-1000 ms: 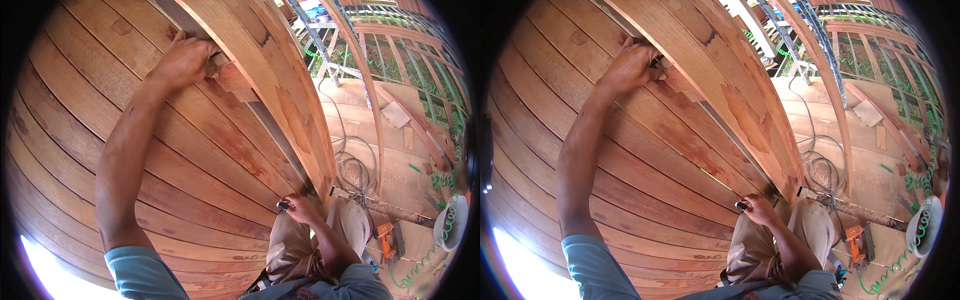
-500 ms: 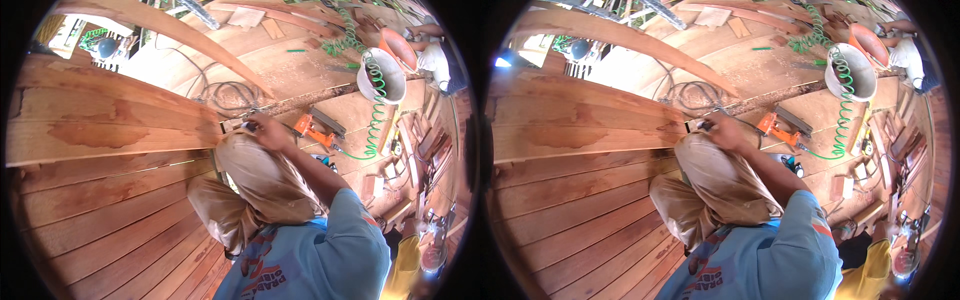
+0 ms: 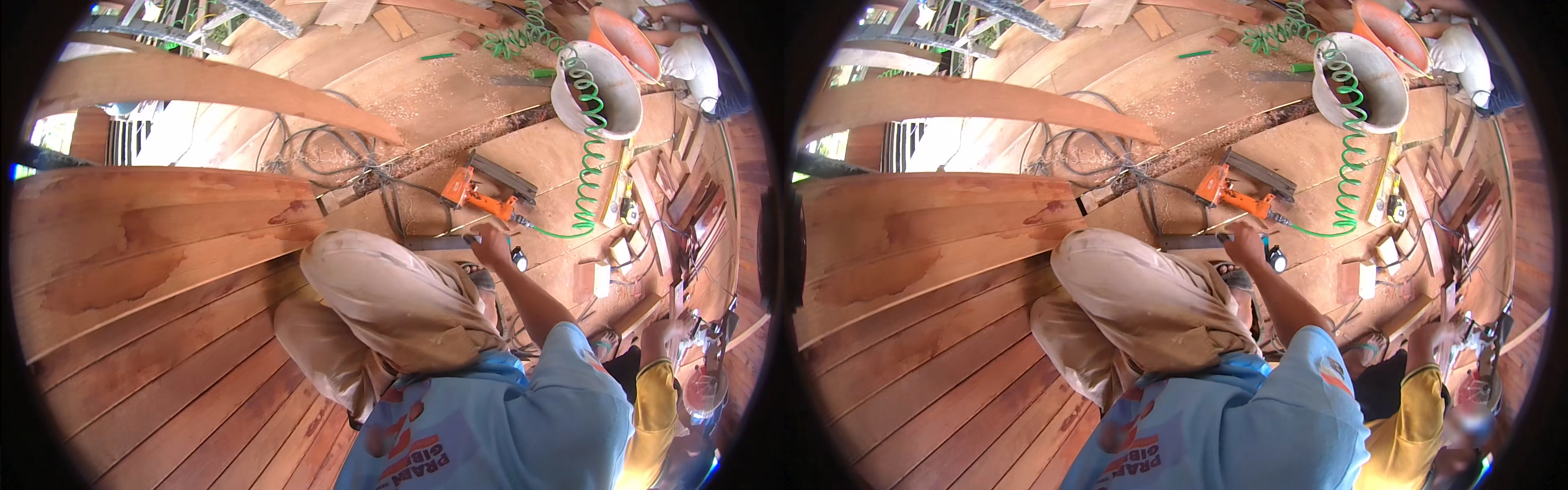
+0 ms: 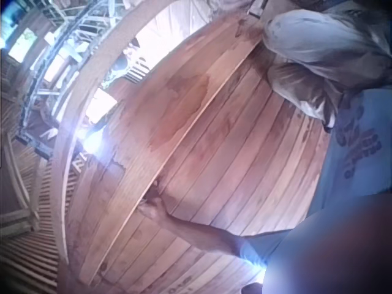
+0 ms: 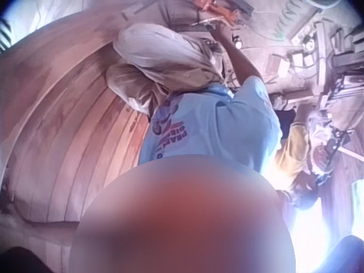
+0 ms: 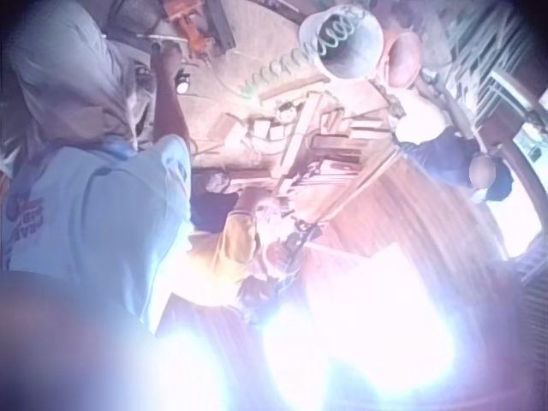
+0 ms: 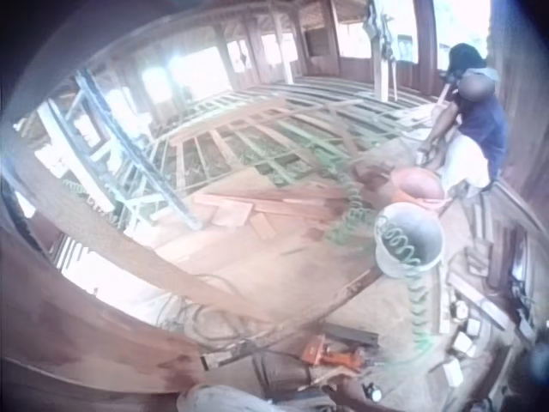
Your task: The person installs wooden planks onto a curved wall using a pneumatic nail gun. They measure and mark the planks with a tape measure and marker, then secure them in place with nails.
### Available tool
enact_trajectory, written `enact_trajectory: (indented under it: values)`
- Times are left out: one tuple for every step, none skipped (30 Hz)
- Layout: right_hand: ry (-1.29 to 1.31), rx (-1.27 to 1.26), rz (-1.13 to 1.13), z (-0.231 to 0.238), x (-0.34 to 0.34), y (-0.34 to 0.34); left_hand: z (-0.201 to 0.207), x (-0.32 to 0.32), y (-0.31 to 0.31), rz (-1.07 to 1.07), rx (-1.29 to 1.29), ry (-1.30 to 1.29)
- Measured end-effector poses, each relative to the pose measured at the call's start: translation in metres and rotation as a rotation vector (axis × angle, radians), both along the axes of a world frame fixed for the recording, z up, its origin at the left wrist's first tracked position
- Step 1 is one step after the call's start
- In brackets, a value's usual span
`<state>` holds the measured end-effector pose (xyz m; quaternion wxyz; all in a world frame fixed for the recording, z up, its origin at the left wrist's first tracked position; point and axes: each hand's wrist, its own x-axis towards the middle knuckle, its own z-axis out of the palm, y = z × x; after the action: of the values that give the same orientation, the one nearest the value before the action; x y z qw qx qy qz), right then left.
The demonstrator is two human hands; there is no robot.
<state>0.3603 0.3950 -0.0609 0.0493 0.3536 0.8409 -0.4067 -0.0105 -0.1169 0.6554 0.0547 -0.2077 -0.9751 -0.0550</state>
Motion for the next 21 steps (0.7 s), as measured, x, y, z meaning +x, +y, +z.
enact_trajectory:
  values:
    - [-0.025,0.0,0.049,-0.004,0.01,-0.002,-0.004,0.001,-0.004,-0.003,0.023,-0.009]
    - [-0.058,0.01,0.013,-0.007,0.019,-0.009,-0.003,-0.003,-0.004,0.012,0.015,-0.013]
    - [0.005,0.024,0.014,-0.008,0.031,-0.013,-0.005,-0.007,-0.006,0.025,0.008,-0.017]
    - [0.005,0.026,0.004,-0.008,0.042,-0.019,-0.006,-0.012,-0.006,0.03,0.006,-0.023]
    - [-0.042,0.016,0.012,-0.006,0.055,-0.024,-0.007,-0.016,-0.006,0.037,-0.002,-0.027]
    - [-0.094,0.005,-0.045,-0.005,0.063,-0.028,-0.008,-0.02,-0.006,0.036,-0.006,-0.035]
    - [-0.025,0.131,-0.062,0.0,0.074,-0.03,-0.007,-0.023,-0.005,0.039,-0.012,-0.037]
    - [-0.025,0.229,-0.071,0.004,0.086,-0.031,-0.007,-0.026,-0.006,0.037,-0.014,-0.04]
    - [0.034,0.368,-0.074,0.007,0.096,-0.032,-0.004,-0.027,-0.006,0.033,-0.015,-0.041]
    - [-0.045,0.361,-0.123,0.008,0.105,-0.032,-0.002,-0.027,-0.007,0.028,-0.016,-0.048]
    - [-0.187,0.307,-0.204,0.006,0.11,-0.029,0.002,-0.027,-0.007,0.022,-0.014,-0.05]
    - [-0.18,0.35,-0.236,0.002,0.115,-0.025,0.009,-0.024,-0.008,0.019,-0.008,-0.063]
    - [-0.235,0.291,-0.255,-0.005,0.118,-0.019,0.017,-0.021,-0.008,0.011,0.003,-0.078]
    - [-0.283,0.212,-0.258,-0.016,0.119,-0.012,0.028,-0.016,-0.006,0.016,0.031,-0.12]
    - [-0.255,0.111,-0.217,-0.027,0.118,-0.003,0.039,-0.011,-0.003,0.022,0.095,-0.188]
    - [-0.322,0.177,-0.167,-0.039,0.117,0.0,0.051,-0.007,0.005,0.022,0.163,-0.258]
    - [-0.334,0.269,-0.137,-0.053,0.114,0.002,0.062,-0.004,0.016,-0.004,0.14,-0.246]
    - [-0.118,0.208,-0.169,-0.065,0.115,0.008,0.069,0.008,0.026,-0.023,0.099,-0.212]
    - [0.012,0.161,-0.227,-0.074,0.118,0.013,0.079,0.011,0.042,-0.095,-0.122,0.031]
    - [-0.079,0.127,-0.266,-0.084,0.119,0.013,0.088,0.013,0.061,-0.148,-0.273,0.172]
    - [-0.19,0.107,-0.313,-0.089,0.12,0.02,0.085,0.018,0.074,-0.109,-0.31,0.207]
